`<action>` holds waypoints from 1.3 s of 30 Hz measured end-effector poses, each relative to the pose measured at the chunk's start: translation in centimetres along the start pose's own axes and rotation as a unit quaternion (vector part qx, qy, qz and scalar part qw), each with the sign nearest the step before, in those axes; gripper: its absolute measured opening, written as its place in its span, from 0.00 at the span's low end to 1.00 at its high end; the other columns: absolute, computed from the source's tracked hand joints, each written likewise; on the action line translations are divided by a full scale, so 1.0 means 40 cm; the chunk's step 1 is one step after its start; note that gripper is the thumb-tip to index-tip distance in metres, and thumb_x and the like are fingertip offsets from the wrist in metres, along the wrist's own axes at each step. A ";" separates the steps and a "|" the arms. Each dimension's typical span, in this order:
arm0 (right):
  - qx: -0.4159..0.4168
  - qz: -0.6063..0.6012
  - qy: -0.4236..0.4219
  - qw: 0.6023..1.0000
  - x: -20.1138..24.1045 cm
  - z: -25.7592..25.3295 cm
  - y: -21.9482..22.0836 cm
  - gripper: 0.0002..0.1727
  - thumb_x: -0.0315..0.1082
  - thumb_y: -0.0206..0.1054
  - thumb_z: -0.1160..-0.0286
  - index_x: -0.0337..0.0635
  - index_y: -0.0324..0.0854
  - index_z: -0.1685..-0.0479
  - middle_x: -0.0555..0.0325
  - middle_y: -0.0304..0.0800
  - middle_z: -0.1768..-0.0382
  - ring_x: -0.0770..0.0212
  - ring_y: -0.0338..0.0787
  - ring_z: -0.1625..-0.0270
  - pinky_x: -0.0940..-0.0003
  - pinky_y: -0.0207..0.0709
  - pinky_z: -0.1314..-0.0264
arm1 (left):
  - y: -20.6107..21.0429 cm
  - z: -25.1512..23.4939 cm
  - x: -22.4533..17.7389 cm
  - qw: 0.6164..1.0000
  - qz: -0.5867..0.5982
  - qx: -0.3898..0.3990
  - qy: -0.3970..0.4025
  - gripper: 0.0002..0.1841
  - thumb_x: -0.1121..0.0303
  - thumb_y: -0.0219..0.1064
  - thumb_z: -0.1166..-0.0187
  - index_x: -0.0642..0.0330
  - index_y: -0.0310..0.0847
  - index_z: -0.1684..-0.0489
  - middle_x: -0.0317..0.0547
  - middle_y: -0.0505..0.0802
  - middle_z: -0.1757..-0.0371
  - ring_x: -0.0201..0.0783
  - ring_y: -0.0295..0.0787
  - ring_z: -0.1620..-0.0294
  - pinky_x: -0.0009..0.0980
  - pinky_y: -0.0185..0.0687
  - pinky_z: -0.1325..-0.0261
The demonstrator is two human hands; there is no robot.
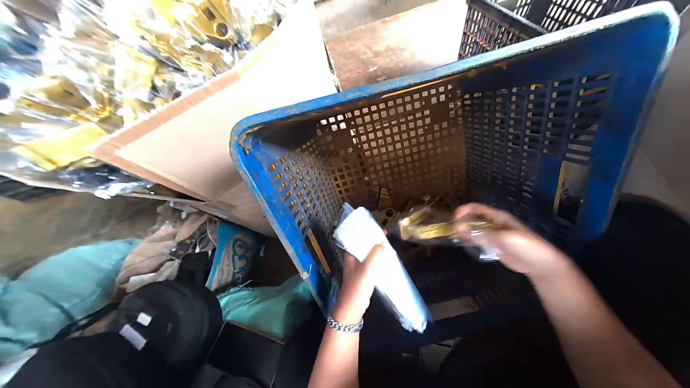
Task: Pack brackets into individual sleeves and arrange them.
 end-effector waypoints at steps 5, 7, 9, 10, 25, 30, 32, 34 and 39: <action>0.030 -0.066 -0.116 0.991 0.125 -0.037 -0.012 0.26 0.64 0.62 0.22 0.65 0.79 0.31 0.76 0.89 0.46 0.73 0.90 0.49 0.73 0.86 0.51 | 0.039 0.011 0.023 0.989 -0.140 -0.021 0.045 0.35 0.75 0.83 0.41 0.83 0.70 0.35 0.50 0.90 0.49 0.21 0.88 0.48 0.19 0.83 0.40; 0.043 0.131 0.045 0.989 0.035 -0.047 0.074 0.23 0.43 0.68 0.21 0.37 0.79 0.35 0.52 0.88 0.45 0.62 0.90 0.50 0.64 0.87 0.47 | 0.079 0.005 0.034 0.968 -0.200 0.003 0.152 0.33 0.71 0.86 0.46 0.84 0.77 0.44 0.51 0.93 0.53 0.21 0.89 0.50 0.18 0.83 0.39; 0.089 0.239 0.086 0.963 -0.026 -0.041 0.127 0.17 0.34 0.70 0.22 0.30 0.86 0.43 0.46 0.89 0.46 0.65 0.90 0.49 0.69 0.85 0.42 | 0.098 0.007 0.043 0.945 -0.223 0.019 0.239 0.31 0.69 0.86 0.49 0.84 0.81 0.50 0.55 0.94 0.55 0.26 0.91 0.50 0.23 0.84 0.38; 0.085 0.241 0.093 0.962 -0.040 -0.036 0.127 0.12 0.31 0.68 0.21 0.29 0.87 0.48 0.50 0.90 0.51 0.69 0.90 0.53 0.72 0.85 0.44 | 0.100 0.011 0.047 0.952 -0.203 0.032 0.227 0.31 0.69 0.87 0.49 0.82 0.81 0.49 0.52 0.94 0.54 0.26 0.91 0.49 0.23 0.85 0.37; 0.049 0.026 0.191 0.980 -0.105 0.033 0.087 0.11 0.29 0.64 0.19 0.47 0.79 0.72 0.74 0.82 0.82 0.78 0.80 0.83 0.81 0.80 0.76 | 0.062 0.015 0.030 0.983 -0.156 0.088 0.052 0.30 0.77 0.83 0.45 0.79 0.75 0.43 0.40 0.93 0.56 0.20 0.90 0.53 0.20 0.87 0.44; 0.160 0.043 0.227 0.960 -0.114 0.062 0.115 0.03 0.26 0.63 0.19 0.40 0.81 0.59 0.73 0.86 0.72 0.77 0.89 0.70 0.78 0.87 0.59 | 0.049 -0.002 0.030 0.990 -0.129 0.049 0.009 0.13 0.82 0.72 0.32 0.71 0.78 0.51 0.34 0.94 0.70 0.25 0.92 0.69 0.22 0.90 0.58; 0.174 0.031 0.223 0.959 -0.122 0.071 0.114 0.07 0.25 0.62 0.19 0.34 0.83 0.50 0.68 0.90 0.62 0.75 0.91 0.61 0.75 0.88 0.50 | 0.055 0.011 0.039 0.982 -0.161 0.094 0.029 0.16 0.82 0.74 0.34 0.77 0.78 0.49 0.37 0.93 0.65 0.23 0.91 0.65 0.20 0.89 0.53; 0.152 0.026 0.200 0.968 -0.136 0.076 0.108 0.04 0.24 0.64 0.22 0.39 0.85 0.58 0.72 0.92 0.67 0.78 0.90 0.67 0.79 0.87 0.59 | 0.058 0.016 0.042 0.959 -0.246 0.107 0.092 0.21 0.76 0.78 0.36 0.81 0.80 0.48 0.44 0.94 0.59 0.20 0.90 0.56 0.18 0.86 0.44; 0.031 -0.039 0.237 0.970 -0.171 0.070 0.099 0.16 0.26 0.71 0.28 0.51 0.68 0.75 0.73 0.77 0.85 0.79 0.72 0.89 0.84 0.69 0.84 | -0.061 -0.058 0.026 0.933 -0.339 -0.086 0.085 0.21 0.70 0.77 0.36 0.76 0.81 0.48 0.49 0.92 0.64 0.35 0.92 0.65 0.37 0.90 0.55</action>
Point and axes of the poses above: each hand's wrist, its own z-axis away from the middle knuckle, its own y-axis out of the palm, x = y × z, the point moved 6 cm from there along -z, towards the middle knuckle
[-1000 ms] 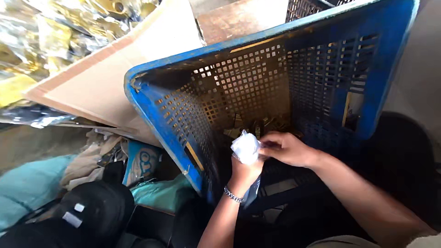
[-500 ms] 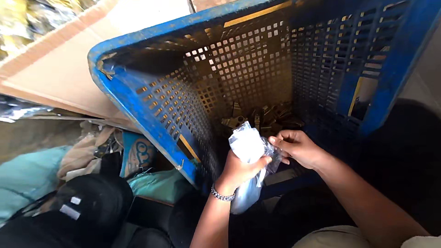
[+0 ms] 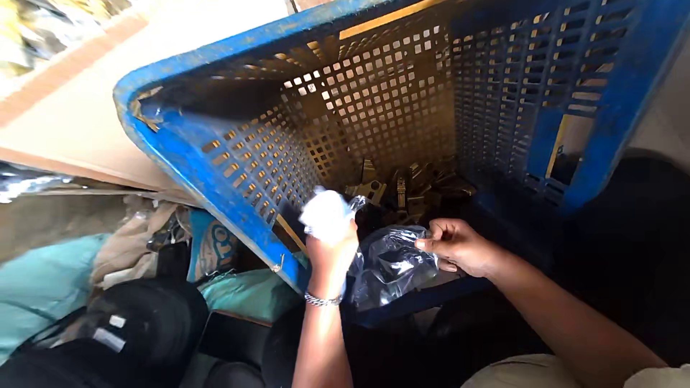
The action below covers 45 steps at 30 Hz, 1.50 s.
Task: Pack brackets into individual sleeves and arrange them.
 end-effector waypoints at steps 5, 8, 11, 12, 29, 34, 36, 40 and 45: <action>0.092 0.172 -0.102 0.975 0.044 -0.007 0.084 0.18 0.31 0.84 0.50 0.46 0.74 0.85 0.77 0.77 0.82 0.88 0.72 0.80 0.89 0.64 0.78 | 0.099 0.124 -0.059 0.917 0.280 0.241 -0.148 0.23 0.80 0.86 0.58 0.61 0.81 0.62 0.30 0.91 0.72 0.23 0.88 0.70 0.23 0.88 0.60; 0.135 0.149 -0.106 0.974 0.092 -0.052 0.064 0.20 0.31 0.83 0.44 0.52 0.71 0.85 0.78 0.79 0.86 0.85 0.76 0.85 0.86 0.71 0.82 | 0.040 0.072 -0.038 0.964 0.216 0.149 -0.046 0.17 0.79 0.83 0.53 0.58 0.82 0.69 0.26 0.88 0.75 0.19 0.85 0.71 0.19 0.85 0.61; -0.004 0.222 -0.082 0.972 0.111 -0.188 -0.024 0.14 0.31 0.79 0.34 0.41 0.77 0.75 0.64 0.85 0.79 0.71 0.83 0.79 0.74 0.81 0.72 | -0.048 0.017 0.002 0.998 -0.027 -0.041 0.037 0.25 0.73 0.78 0.49 0.83 0.80 0.53 0.52 0.91 0.63 0.27 0.87 0.61 0.24 0.83 0.51; -0.036 0.313 -0.064 0.947 0.097 -0.251 -0.048 0.11 0.31 0.79 0.31 0.34 0.81 0.65 0.54 0.88 0.70 0.63 0.87 0.70 0.65 0.85 0.62 | -0.059 0.009 0.008 0.994 -0.060 -0.076 0.046 0.26 0.72 0.76 0.46 0.85 0.79 0.51 0.55 0.91 0.61 0.26 0.88 0.58 0.23 0.82 0.49; -0.140 0.315 0.051 0.937 0.008 -0.254 -0.164 0.26 0.37 0.64 0.15 0.23 0.74 0.28 0.34 0.71 0.20 0.42 0.68 0.16 0.45 0.60 0.14 | -0.010 -0.008 -0.041 0.984 -0.005 -0.100 0.147 0.25 0.65 0.81 0.38 0.83 0.83 0.54 0.54 0.94 0.59 0.21 0.90 0.53 0.17 0.82 0.43; -0.112 -0.270 -0.099 0.951 0.070 -0.122 -0.174 0.36 0.71 0.40 0.17 0.52 0.80 0.41 0.57 0.93 0.48 0.55 0.92 0.42 0.48 0.86 0.39 | 0.007 0.008 -0.037 0.984 -0.034 -0.072 0.162 0.22 0.65 0.79 0.37 0.78 0.86 0.55 0.53 0.95 0.62 0.27 0.93 0.58 0.24 0.87 0.46; -0.019 -0.275 -0.171 0.946 0.139 -0.131 -0.134 0.38 0.74 0.57 0.27 0.52 0.82 0.36 0.53 0.93 0.44 0.49 0.92 0.39 0.44 0.86 0.36 | 0.005 0.012 -0.033 0.985 -0.044 -0.069 0.152 0.21 0.65 0.79 0.38 0.78 0.86 0.55 0.53 0.95 0.62 0.29 0.94 0.58 0.26 0.87 0.47; -0.014 -0.003 -0.117 0.993 0.246 -0.103 -0.041 0.24 0.29 0.64 0.24 0.48 0.65 0.29 0.50 0.92 0.52 0.52 0.96 0.61 0.58 0.94 0.61 | -0.012 0.016 -0.033 0.988 -0.038 -0.081 0.129 0.26 0.66 0.81 0.39 0.82 0.83 0.49 0.57 0.95 0.57 0.30 0.93 0.53 0.27 0.86 0.42; 0.015 0.305 -0.077 0.949 0.144 -0.091 0.045 0.36 0.36 0.75 0.28 0.33 0.66 0.21 0.47 0.88 0.44 0.63 0.91 0.48 0.66 0.86 0.41 | 0.008 0.037 -0.059 0.991 0.131 0.005 -0.029 0.32 0.70 0.83 0.39 0.82 0.75 0.39 0.52 0.91 0.53 0.26 0.88 0.53 0.22 0.84 0.44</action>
Point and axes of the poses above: each hand's wrist, its own z-axis away from the middle knuckle, its own y-axis out of the palm, x = y × z, the point moved 6 cm from there along -z, towards the middle knuckle
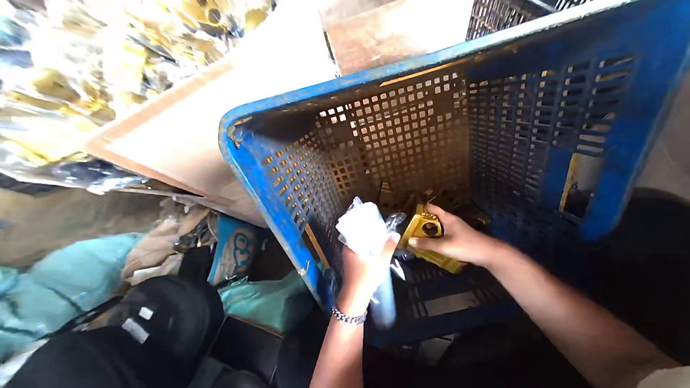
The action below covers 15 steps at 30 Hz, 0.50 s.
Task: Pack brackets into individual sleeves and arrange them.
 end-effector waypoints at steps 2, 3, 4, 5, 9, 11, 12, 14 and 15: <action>-0.084 0.136 -0.091 0.983 -0.015 0.000 0.048 0.27 0.35 0.73 0.27 0.25 0.76 0.34 0.37 0.90 0.46 0.49 0.93 0.44 0.53 0.85 0.37 | 0.023 0.001 0.005 0.990 0.107 0.014 -0.087 0.27 0.77 0.80 0.37 0.75 0.73 0.41 0.44 0.89 0.60 0.25 0.87 0.63 0.22 0.85 0.55; -0.059 0.201 -0.095 0.973 -0.019 0.000 0.079 0.24 0.32 0.71 0.26 0.25 0.77 0.35 0.32 0.88 0.43 0.39 0.91 0.44 0.44 0.83 0.38 | 0.026 0.001 0.010 0.985 0.133 0.015 -0.105 0.26 0.80 0.79 0.35 0.74 0.72 0.40 0.44 0.89 0.59 0.26 0.87 0.63 0.22 0.86 0.55; 0.011 0.252 -0.061 0.966 -0.025 -0.004 0.112 0.25 0.33 0.68 0.21 0.26 0.73 0.29 0.28 0.84 0.36 0.32 0.89 0.39 0.38 0.80 0.35 | 0.025 0.006 0.016 0.985 0.129 0.018 -0.111 0.26 0.81 0.78 0.34 0.76 0.71 0.38 0.47 0.90 0.56 0.27 0.88 0.58 0.23 0.86 0.51; 0.066 0.270 -0.020 0.960 -0.034 -0.012 0.136 0.29 0.35 0.65 0.16 0.27 0.65 0.22 0.28 0.80 0.32 0.32 0.87 0.34 0.37 0.77 0.31 | 0.025 0.015 0.022 0.989 0.097 0.030 -0.108 0.27 0.80 0.78 0.33 0.78 0.71 0.36 0.51 0.90 0.51 0.28 0.88 0.52 0.24 0.85 0.44; 0.022 0.116 0.023 0.993 -0.067 -0.068 0.119 0.42 0.30 0.72 0.28 0.25 0.54 0.16 0.30 0.80 0.30 0.43 0.82 0.26 0.51 0.71 0.20 | 0.045 0.020 0.017 0.995 -0.078 0.055 0.010 0.28 0.69 0.82 0.38 0.81 0.79 0.43 0.57 0.93 0.52 0.32 0.90 0.48 0.29 0.82 0.38; 0.029 -0.029 0.058 0.997 -0.066 -0.060 0.107 0.45 0.27 0.78 0.34 0.31 0.57 0.15 0.38 0.77 0.26 0.55 0.80 0.25 0.62 0.72 0.21 | 0.038 0.001 0.017 0.993 -0.098 0.010 0.070 0.31 0.67 0.84 0.43 0.83 0.81 0.46 0.60 0.94 0.53 0.36 0.92 0.49 0.34 0.84 0.38; 0.021 -0.108 0.058 0.992 -0.060 -0.049 0.095 0.45 0.27 0.79 0.36 0.34 0.60 0.14 0.42 0.78 0.26 0.59 0.82 0.27 0.66 0.76 0.25 | 0.026 -0.012 0.018 0.995 -0.076 -0.020 0.069 0.32 0.67 0.84 0.42 0.84 0.79 0.44 0.60 0.93 0.52 0.35 0.91 0.48 0.31 0.83 0.37; -0.037 -0.192 0.027 0.980 -0.048 -0.030 0.062 0.40 0.29 0.77 0.34 0.35 0.67 0.17 0.45 0.80 0.27 0.62 0.84 0.31 0.68 0.80 0.31 | 0.006 -0.030 0.021 0.998 -0.004 -0.057 0.026 0.34 0.69 0.84 0.39 0.83 0.74 0.38 0.56 0.90 0.49 0.30 0.87 0.47 0.25 0.82 0.38; -0.078 -0.202 0.015 0.976 -0.046 -0.024 0.046 0.35 0.29 0.76 0.32 0.34 0.72 0.21 0.46 0.82 0.30 0.63 0.85 0.33 0.70 0.81 0.33 | 0.012 -0.025 0.020 0.998 0.022 -0.051 0.016 0.34 0.69 0.84 0.38 0.82 0.73 0.37 0.55 0.90 0.49 0.28 0.87 0.47 0.24 0.82 0.38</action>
Point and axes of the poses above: each hand's wrist, its own z-axis away from the middle knuckle, its own y-axis out of the palm, x = y × z, the point moved 6 cm from there along -z, towards the middle knuckle
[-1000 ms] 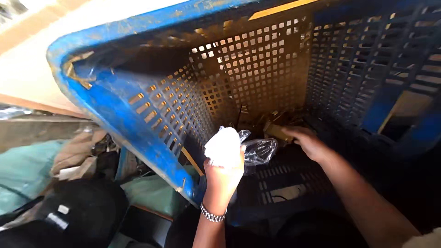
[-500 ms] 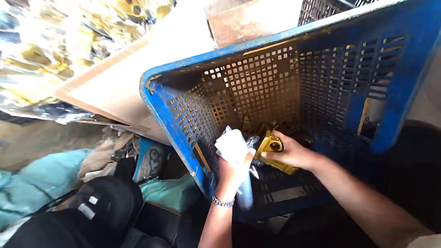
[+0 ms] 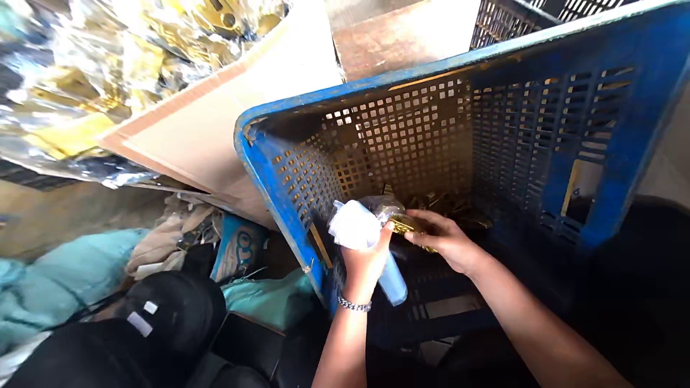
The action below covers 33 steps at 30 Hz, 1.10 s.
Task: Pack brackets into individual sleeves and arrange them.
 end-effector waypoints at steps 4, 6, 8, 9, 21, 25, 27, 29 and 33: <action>-0.072 0.014 -0.041 0.996 -0.017 -0.007 -0.021 0.31 0.23 0.73 0.40 0.30 0.75 0.30 0.51 0.87 0.46 0.71 0.88 0.48 0.76 0.83 0.44 | 0.079 0.091 -0.029 0.986 0.025 0.139 0.090 0.30 0.71 0.83 0.40 0.85 0.78 0.44 0.56 0.93 0.52 0.26 0.90 0.47 0.22 0.84 0.37; -0.093 0.079 -0.020 0.992 -0.023 0.002 -0.041 0.29 0.24 0.77 0.40 0.29 0.76 0.35 0.49 0.87 0.51 0.67 0.88 0.52 0.71 0.83 0.46 | 0.081 0.094 -0.026 0.983 0.051 0.153 0.085 0.30 0.71 0.83 0.40 0.85 0.77 0.44 0.53 0.93 0.52 0.24 0.90 0.48 0.21 0.84 0.38; -0.103 0.110 -0.004 0.989 0.012 0.033 -0.082 0.19 0.27 0.78 0.35 0.28 0.80 0.46 0.47 0.86 0.54 0.62 0.87 0.55 0.63 0.84 0.48 | 0.044 0.062 -0.014 0.992 0.060 0.111 0.013 0.28 0.72 0.81 0.37 0.82 0.76 0.42 0.49 0.92 0.55 0.25 0.89 0.55 0.23 0.86 0.45; -0.104 0.073 -0.036 0.991 0.044 0.057 -0.112 0.14 0.28 0.78 0.34 0.33 0.80 0.55 0.55 0.85 0.60 0.67 0.85 0.61 0.68 0.84 0.54 | 0.022 0.043 -0.007 0.994 0.061 0.091 -0.021 0.26 0.72 0.79 0.34 0.79 0.76 0.42 0.46 0.91 0.57 0.25 0.89 0.59 0.23 0.87 0.49; 0.077 0.093 0.036 0.992 0.033 0.066 -0.060 0.09 0.31 0.61 0.14 0.32 0.82 0.51 0.63 0.86 0.65 0.74 0.86 0.66 0.76 0.84 0.56 | 0.087 0.074 -0.010 0.977 0.064 0.201 -0.035 0.19 0.75 0.74 0.30 0.74 0.79 0.42 0.38 0.93 0.62 0.20 0.88 0.65 0.18 0.85 0.57; 0.077 0.002 0.077 0.994 -0.021 0.091 -0.056 0.11 0.32 0.56 0.10 0.37 0.79 0.60 0.68 0.84 0.71 0.74 0.86 0.70 0.76 0.85 0.59 | 0.086 0.088 0.000 0.965 0.033 0.261 -0.018 0.22 0.75 0.74 0.31 0.76 0.79 0.39 0.43 0.93 0.53 0.22 0.90 0.55 0.20 0.86 0.46; 0.127 0.014 0.051 0.991 -0.021 0.101 -0.064 0.07 0.26 0.62 0.18 0.32 0.84 0.54 0.66 0.89 0.63 0.75 0.89 0.63 0.75 0.87 0.53 | 0.093 0.092 -0.004 0.961 0.017 0.268 0.065 0.27 0.74 0.78 0.37 0.81 0.79 0.40 0.52 0.93 0.46 0.23 0.89 0.44 0.21 0.82 0.35; 0.163 0.005 0.051 0.985 -0.033 0.111 -0.067 0.05 0.24 0.65 0.21 0.34 0.85 0.55 0.69 0.91 0.66 0.76 0.91 0.65 0.76 0.88 0.54 | 0.094 0.091 -0.004 0.957 0.013 0.269 0.108 0.31 0.71 0.82 0.43 0.83 0.79 0.40 0.54 0.93 0.45 0.24 0.88 0.43 0.20 0.80 0.33; 0.161 -0.047 0.070 0.983 -0.066 0.128 -0.069 0.06 0.26 0.63 0.21 0.37 0.84 0.53 0.69 0.91 0.63 0.74 0.91 0.60 0.74 0.87 0.49 | 0.109 0.108 0.012 0.944 0.000 0.320 0.084 0.39 0.70 0.88 0.52 0.82 0.77 0.37 0.52 0.93 0.45 0.25 0.88 0.42 0.21 0.80 0.32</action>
Point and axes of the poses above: each hand's wrist, its own z-axis away from the middle knuckle, its own y-axis out of the palm, x = y × z, the point moved 6 cm from there along -z, towards the middle knuckle
